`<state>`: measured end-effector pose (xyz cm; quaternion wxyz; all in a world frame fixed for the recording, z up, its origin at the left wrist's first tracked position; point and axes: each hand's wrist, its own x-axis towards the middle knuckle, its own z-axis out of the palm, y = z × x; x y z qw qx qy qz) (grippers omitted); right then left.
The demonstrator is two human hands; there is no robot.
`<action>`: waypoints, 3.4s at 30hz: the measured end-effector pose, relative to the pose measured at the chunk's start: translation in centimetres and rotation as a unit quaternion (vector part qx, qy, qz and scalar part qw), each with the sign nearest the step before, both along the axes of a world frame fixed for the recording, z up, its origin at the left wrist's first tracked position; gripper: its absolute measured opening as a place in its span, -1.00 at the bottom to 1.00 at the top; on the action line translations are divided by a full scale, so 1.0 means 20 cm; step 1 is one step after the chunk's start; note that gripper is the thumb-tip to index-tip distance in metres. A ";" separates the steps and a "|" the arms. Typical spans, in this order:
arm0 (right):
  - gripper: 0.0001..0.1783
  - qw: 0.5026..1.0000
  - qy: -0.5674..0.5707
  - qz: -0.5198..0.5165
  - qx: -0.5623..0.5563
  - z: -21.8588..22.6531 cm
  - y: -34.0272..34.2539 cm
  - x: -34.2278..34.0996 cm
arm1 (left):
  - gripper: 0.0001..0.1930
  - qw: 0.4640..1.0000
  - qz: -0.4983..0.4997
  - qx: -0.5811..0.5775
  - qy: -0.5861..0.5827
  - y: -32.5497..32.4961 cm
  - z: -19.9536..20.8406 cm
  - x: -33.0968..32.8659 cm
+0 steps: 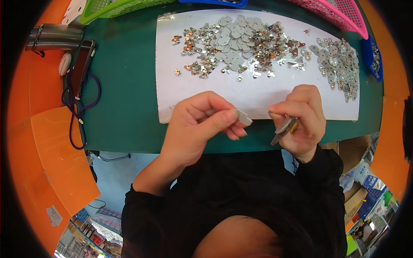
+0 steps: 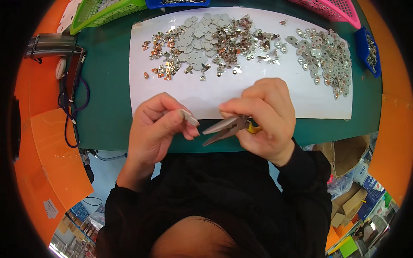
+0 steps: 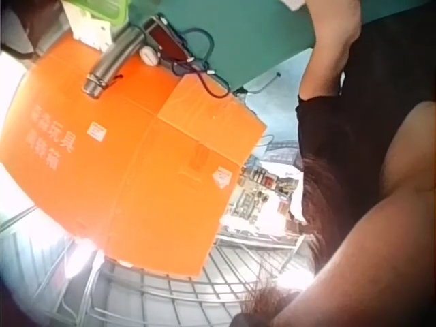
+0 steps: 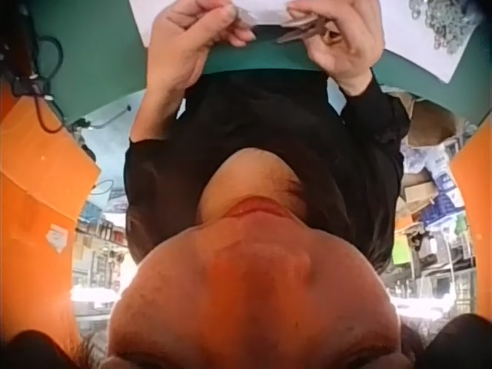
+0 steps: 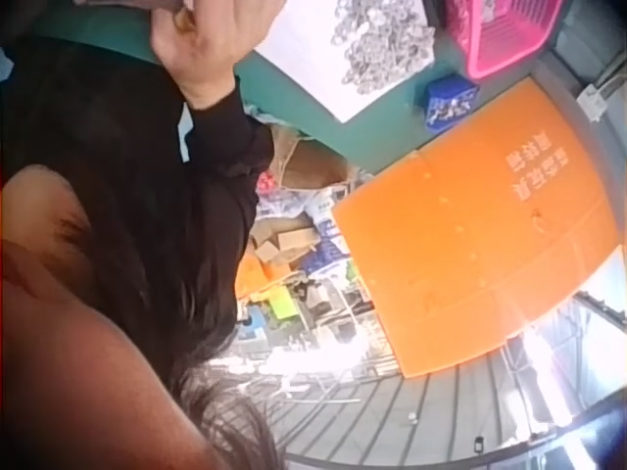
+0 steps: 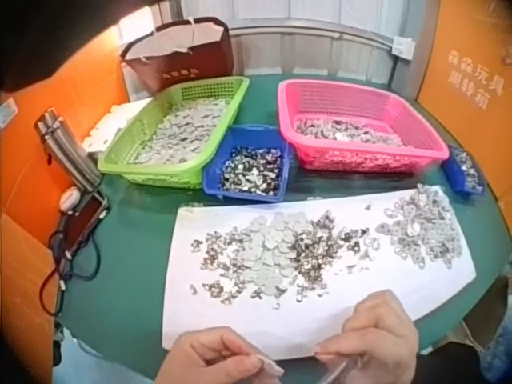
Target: Assembling small metal and plastic components using needle-nose pliers at a factory workbench.
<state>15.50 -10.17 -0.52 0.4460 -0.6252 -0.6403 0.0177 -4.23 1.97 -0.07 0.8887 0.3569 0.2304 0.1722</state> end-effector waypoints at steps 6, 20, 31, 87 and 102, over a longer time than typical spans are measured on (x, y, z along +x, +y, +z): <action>-0.56 0.998 0.001 -0.010 0.061 0.00 0.05 -0.05 | -0.86 0.991 -0.024 -0.127 -0.024 -0.05 0.02 0.08; -0.58 0.988 -0.109 0.004 0.112 -0.02 0.03 -0.03 | -0.85 0.987 -0.051 -0.147 -0.029 -0.06 -0.01 0.08; -0.71 0.996 0.075 0.038 0.042 -0.02 0.06 -0.07 | -0.92 0.991 0.101 0.063 -0.056 -0.10 -0.05 0.10; -0.49 0.973 -0.220 0.024 -0.068 0.13 0.01 0.02 | -0.75 0.826 0.169 0.538 -0.023 -0.03 -0.08 0.01; -0.65 0.672 0.451 0.270 -0.522 0.28 0.12 0.14 | -0.90 0.857 0.122 0.501 0.003 0.00 -0.04 0.00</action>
